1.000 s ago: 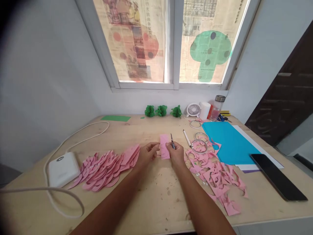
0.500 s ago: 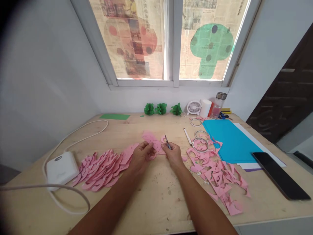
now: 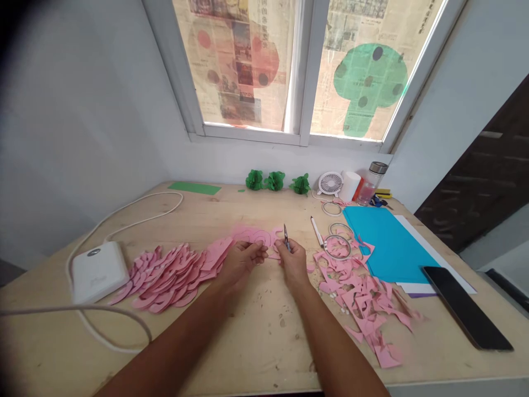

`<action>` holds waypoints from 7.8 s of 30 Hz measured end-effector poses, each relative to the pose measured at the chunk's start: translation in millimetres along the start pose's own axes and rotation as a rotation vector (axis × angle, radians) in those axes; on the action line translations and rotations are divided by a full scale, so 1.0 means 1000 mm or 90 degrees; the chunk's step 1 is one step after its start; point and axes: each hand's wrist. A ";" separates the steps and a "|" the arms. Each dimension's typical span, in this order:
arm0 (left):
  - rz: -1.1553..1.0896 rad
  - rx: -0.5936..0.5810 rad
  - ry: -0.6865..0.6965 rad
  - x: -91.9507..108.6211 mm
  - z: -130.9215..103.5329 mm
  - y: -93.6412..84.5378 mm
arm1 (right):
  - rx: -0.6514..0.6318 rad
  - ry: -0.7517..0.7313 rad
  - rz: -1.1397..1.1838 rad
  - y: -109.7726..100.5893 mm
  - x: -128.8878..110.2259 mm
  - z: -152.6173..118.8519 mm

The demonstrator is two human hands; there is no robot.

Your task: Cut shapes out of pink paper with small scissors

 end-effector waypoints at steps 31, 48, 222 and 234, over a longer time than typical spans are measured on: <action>-0.139 0.082 0.071 0.007 -0.002 0.027 | -0.121 0.100 0.131 0.011 0.005 -0.008; -0.131 0.067 0.082 0.007 -0.006 0.028 | -0.127 0.086 0.158 0.011 0.006 -0.009; 0.083 0.080 0.058 0.015 0.009 0.008 | -0.047 0.163 0.018 0.023 0.002 -0.018; 0.110 0.084 0.065 0.019 0.008 0.010 | -0.042 0.173 0.022 0.023 0.001 -0.018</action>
Point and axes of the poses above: each hand's wrist, its own z-axis towards the middle knuckle, its own y-axis out of the palm, x = y × z, and after that the axes turned 5 degrees about z, right-handed
